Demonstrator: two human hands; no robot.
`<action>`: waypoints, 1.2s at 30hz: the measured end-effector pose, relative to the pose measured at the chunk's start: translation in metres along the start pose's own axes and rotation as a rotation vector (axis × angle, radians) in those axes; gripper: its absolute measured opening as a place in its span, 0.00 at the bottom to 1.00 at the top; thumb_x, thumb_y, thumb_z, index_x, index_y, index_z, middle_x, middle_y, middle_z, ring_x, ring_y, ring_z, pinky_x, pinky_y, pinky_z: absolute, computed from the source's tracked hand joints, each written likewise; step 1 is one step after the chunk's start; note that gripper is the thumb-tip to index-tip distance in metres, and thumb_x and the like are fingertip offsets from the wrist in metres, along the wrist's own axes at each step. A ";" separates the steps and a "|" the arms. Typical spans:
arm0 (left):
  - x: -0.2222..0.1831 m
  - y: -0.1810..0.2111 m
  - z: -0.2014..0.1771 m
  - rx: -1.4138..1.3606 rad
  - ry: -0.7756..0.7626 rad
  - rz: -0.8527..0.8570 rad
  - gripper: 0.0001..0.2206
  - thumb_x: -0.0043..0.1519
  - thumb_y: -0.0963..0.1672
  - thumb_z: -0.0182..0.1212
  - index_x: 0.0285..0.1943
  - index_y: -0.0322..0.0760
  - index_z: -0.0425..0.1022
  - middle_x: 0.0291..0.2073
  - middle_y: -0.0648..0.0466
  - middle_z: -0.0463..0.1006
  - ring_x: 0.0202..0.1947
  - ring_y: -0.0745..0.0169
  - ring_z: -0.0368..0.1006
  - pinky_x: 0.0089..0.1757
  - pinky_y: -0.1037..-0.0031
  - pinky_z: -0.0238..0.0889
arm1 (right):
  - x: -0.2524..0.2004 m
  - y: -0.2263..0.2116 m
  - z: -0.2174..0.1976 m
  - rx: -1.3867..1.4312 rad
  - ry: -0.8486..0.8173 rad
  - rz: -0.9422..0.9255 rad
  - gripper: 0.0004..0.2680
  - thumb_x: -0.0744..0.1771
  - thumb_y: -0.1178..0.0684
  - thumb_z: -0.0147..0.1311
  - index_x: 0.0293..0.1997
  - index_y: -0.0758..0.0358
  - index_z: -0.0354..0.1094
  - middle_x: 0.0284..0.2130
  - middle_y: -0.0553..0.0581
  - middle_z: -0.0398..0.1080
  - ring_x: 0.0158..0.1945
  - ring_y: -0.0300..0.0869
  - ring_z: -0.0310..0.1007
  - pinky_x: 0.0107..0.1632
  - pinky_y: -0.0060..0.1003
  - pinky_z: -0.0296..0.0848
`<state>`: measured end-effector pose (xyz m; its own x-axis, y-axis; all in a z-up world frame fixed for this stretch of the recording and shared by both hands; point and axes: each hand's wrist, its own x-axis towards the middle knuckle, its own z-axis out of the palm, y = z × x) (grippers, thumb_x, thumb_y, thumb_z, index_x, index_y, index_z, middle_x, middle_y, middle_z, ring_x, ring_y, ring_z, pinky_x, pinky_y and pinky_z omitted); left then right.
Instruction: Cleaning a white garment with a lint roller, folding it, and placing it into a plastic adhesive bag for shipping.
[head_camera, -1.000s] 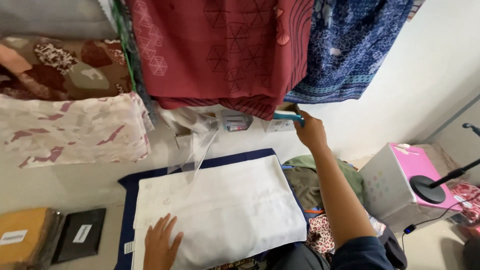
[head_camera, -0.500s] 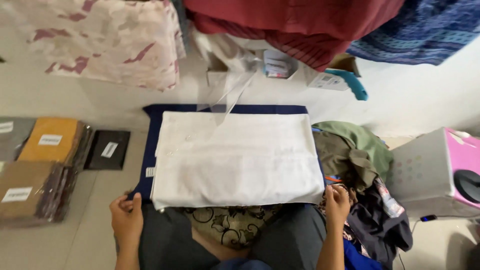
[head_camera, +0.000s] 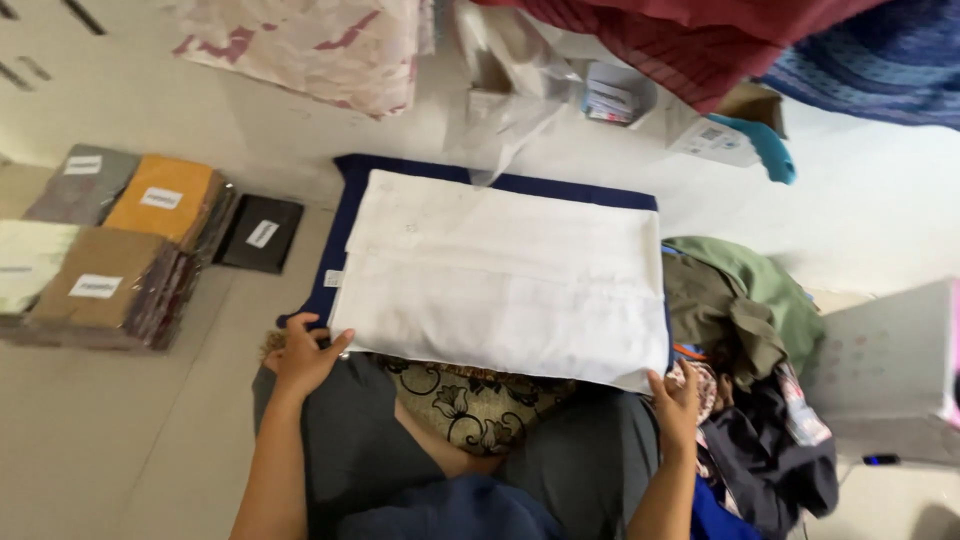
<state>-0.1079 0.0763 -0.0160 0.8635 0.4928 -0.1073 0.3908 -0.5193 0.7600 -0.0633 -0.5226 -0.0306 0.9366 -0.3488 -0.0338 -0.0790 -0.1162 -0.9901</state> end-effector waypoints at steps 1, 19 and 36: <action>0.002 -0.003 -0.001 0.000 -0.016 0.016 0.36 0.55 0.54 0.69 0.64 0.31 0.58 0.47 0.43 0.80 0.33 0.57 0.75 0.48 0.71 0.59 | 0.011 0.022 -0.003 0.001 0.022 0.000 0.23 0.67 0.59 0.56 0.71 0.63 0.53 0.29 0.51 0.61 0.30 0.35 0.56 0.33 0.27 0.57; -0.014 0.046 -0.045 -0.217 -0.192 0.013 0.13 0.67 0.42 0.57 0.60 0.44 0.77 0.35 0.52 0.73 0.34 0.61 0.67 0.38 0.73 0.61 | -0.011 -0.034 -0.011 0.289 -0.144 0.141 0.29 0.66 0.65 0.52 0.77 0.47 0.48 0.34 0.61 0.72 0.28 0.37 0.64 0.27 0.26 0.62; 0.029 0.043 -0.052 0.320 -0.488 0.064 0.18 0.49 0.42 0.72 0.48 0.59 0.85 0.36 0.66 0.86 0.35 0.72 0.80 0.41 0.80 0.67 | 0.033 -0.035 -0.051 -0.007 -0.274 0.185 0.18 0.56 0.84 0.58 0.48 0.82 0.76 0.44 0.69 0.75 0.38 0.55 0.75 0.42 0.45 0.77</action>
<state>-0.0830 0.1046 0.0473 0.9059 0.1145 -0.4077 0.3442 -0.7599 0.5514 -0.0467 -0.5775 0.0099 0.9630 -0.1017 -0.2497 -0.2581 -0.0805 -0.9628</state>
